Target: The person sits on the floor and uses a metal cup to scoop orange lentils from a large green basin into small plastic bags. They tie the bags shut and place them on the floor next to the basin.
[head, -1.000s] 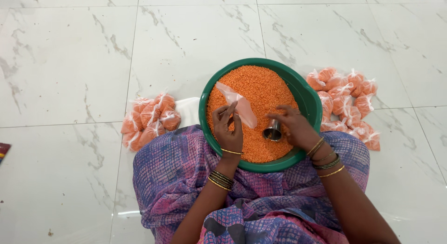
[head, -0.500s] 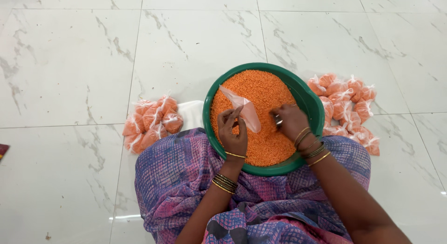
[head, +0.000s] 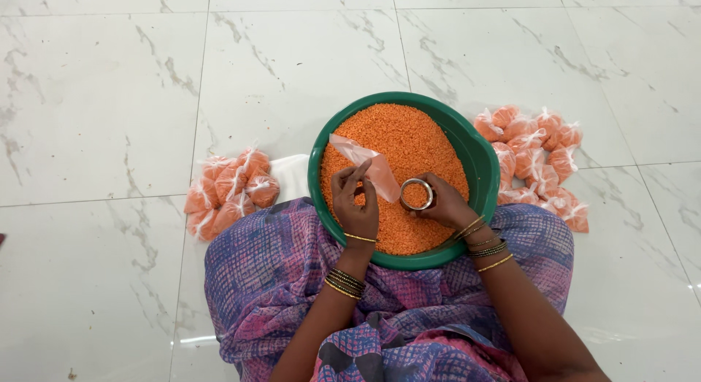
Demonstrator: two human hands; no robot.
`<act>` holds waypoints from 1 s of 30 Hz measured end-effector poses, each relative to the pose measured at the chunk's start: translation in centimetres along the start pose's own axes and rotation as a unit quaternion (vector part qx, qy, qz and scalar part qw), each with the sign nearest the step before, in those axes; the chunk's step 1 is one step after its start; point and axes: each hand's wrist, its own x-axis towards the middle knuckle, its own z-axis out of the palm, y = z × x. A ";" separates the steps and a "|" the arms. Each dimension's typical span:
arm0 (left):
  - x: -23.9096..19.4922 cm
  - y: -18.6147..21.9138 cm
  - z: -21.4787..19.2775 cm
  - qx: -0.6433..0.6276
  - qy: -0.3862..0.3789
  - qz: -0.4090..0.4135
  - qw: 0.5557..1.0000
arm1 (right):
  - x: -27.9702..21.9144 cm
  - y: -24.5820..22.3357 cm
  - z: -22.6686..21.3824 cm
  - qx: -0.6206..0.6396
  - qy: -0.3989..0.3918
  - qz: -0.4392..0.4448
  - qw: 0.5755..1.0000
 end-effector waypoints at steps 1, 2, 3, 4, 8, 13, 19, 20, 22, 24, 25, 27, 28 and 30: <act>0.0 0.1 0.1 0.000 -0.002 -0.001 1.000 | 0.0 0.6 0.0 0.056 -0.018 -0.023 0.998; 0.0 0.1 0.0 0.000 -0.004 -0.002 1.000 | 0.0 1.3 -0.1 0.112 -0.037 -0.048 0.992; 0.1 0.2 0.1 0.001 -0.006 -0.003 1.000 | 0.1 2.2 -0.4 0.168 -0.057 -0.072 0.982; 0.1 0.1 0.0 0.005 -0.007 0.001 1.000 | 0.1 3.4 -1.1 0.106 -0.017 -0.036 0.994; 0.0 0.0 0.1 0.017 -0.008 0.005 1.000 | 2.8 7.6 -3.2 0.016 0.116 0.029 0.993; 0.1 0.0 0.2 0.012 -0.003 0.004 1.000 | 7.9 9.1 -1.9 -0.095 0.100 0.035 0.990; 0.2 0.3 0.1 0.019 -0.001 0.007 1.000 | 8.0 5.9 -3.4 -0.029 0.030 0.100 0.994; 0.2 0.3 0.2 0.014 -0.003 0.003 1.000 | 6.9 4.4 -3.9 -0.023 0.037 0.104 0.994; 0.1 0.2 0.2 0.013 -0.006 0.001 1.000 | 4.7 1.2 -4.7 -0.041 0.040 0.104 0.993; 0.3 0.1 0.3 0.019 -0.006 0.005 1.000 | 3.0 -1.6 -5.1 -0.088 0.034 0.097 0.991; 0.3 0.2 0.3 0.015 -0.006 -0.001 1.000 | 2.3 -2.6 -5.1 -0.070 0.038 0.032 0.996; 0.4 0.1 0.4 0.008 -0.005 -0.011 1.000 | 1.5 -3.2 -4.8 -0.035 0.044 -0.099 0.993; 0.4 0.1 0.4 0.008 -0.004 -0.009 1.000 | 1.7 -2.9 -4.8 -0.040 0.060 -0.040 0.997; 0.3 0.1 0.3 0.009 -0.004 -0.004 1.000 | 2.9 -1.1 -4.9 -0.051 0.088 0.079 0.992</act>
